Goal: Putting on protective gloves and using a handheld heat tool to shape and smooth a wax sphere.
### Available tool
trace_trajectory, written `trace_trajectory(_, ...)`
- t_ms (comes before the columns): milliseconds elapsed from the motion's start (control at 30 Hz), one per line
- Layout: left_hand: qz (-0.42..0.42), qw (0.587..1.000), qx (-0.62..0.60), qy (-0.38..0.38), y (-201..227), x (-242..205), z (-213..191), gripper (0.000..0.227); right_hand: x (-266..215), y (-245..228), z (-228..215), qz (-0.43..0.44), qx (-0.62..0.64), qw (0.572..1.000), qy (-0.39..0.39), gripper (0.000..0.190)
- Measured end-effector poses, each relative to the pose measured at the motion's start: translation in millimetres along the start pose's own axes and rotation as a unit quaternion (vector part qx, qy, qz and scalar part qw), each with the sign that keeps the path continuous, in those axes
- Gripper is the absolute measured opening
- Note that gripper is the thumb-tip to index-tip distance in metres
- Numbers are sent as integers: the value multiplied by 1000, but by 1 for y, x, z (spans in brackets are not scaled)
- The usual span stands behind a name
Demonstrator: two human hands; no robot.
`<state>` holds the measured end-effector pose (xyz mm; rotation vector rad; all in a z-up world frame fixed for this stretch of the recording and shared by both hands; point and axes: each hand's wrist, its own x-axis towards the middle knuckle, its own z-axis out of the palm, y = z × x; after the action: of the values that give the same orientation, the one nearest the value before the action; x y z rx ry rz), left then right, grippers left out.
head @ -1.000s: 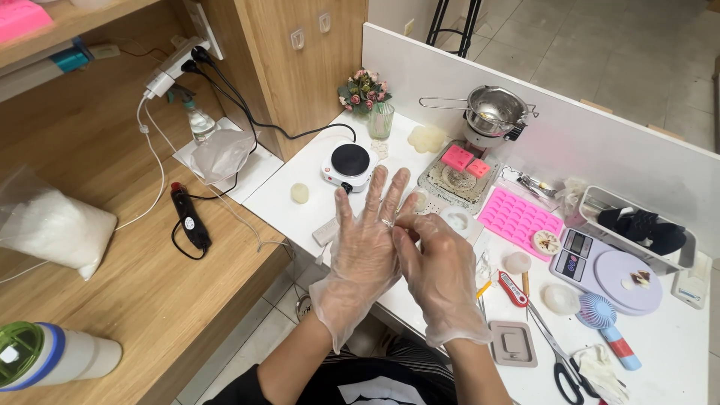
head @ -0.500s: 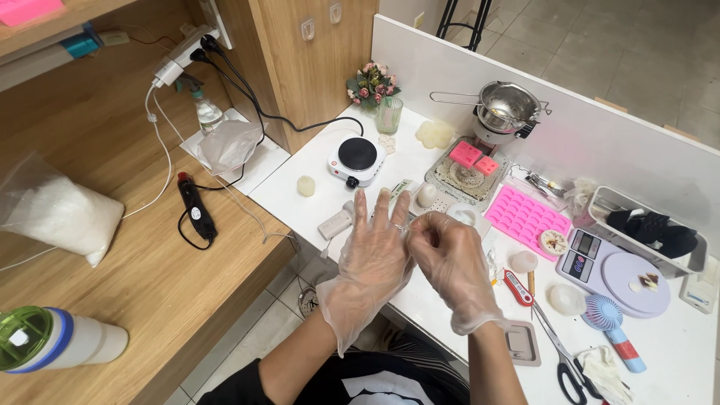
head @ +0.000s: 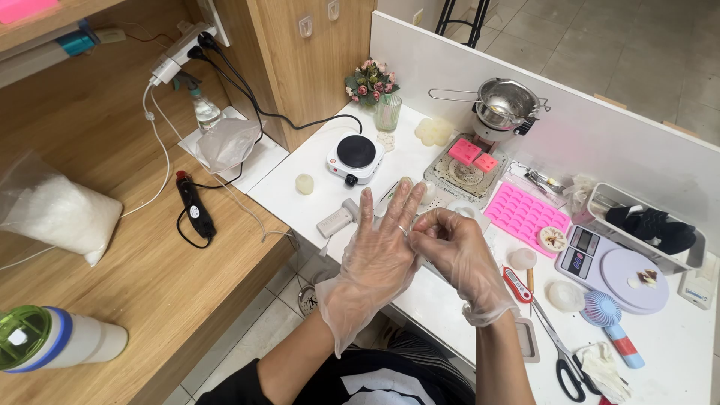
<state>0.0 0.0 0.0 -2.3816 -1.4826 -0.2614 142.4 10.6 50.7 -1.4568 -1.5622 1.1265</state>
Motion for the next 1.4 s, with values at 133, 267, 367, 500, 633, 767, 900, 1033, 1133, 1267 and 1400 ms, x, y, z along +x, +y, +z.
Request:
trace_trajectory(133,4,1000,14,18,1,-2,-2,41,-1,-1,-2,18,10,1000,-22,23)
trace_trajectory(267,12,999,-34,-5,1,-1,0,55,-2,-3,-6,42,8,998,-51,20)
trace_trajectory(367,33,999,-16,30,2,-3,8,61,1,0,-8,58,-44,995,-75,19)
trace_trajectory(500,43,999,2,31,4,-7,-1,56,2,0,-7,64,-66,992,-85,22)
trace_trajectory(633,26,999,-3,38,4,-8,0,58,-10,-23,-9,75,-71,989,-108,21)
trace_trajectory(767,14,998,-62,4,4,-8,3,65,-18,-33,-16,73,-90,988,-98,23)
trace_trajectory(900,17,997,-80,-18,6,-7,-6,63,-19,-21,-16,44,-128,988,-73,19)
trace_trajectory(1033,23,987,-155,-43,4,-5,-27,39,-19,-18,-19,6,-151,987,-46,16)
trace_trajectory(1133,27,982,-185,-33,2,-5,-36,34,-23,-14,-19,-22,-120,992,-37,13)
trace_trajectory(1267,23,980,-199,-5,1,-6,-45,31,-27,-15,-15,-65,-60,996,-23,10)
trace_trajectory(1400,21,983,-180,22,4,-9,-32,34,-24,-2,-14,-101,-34,994,-2,6)
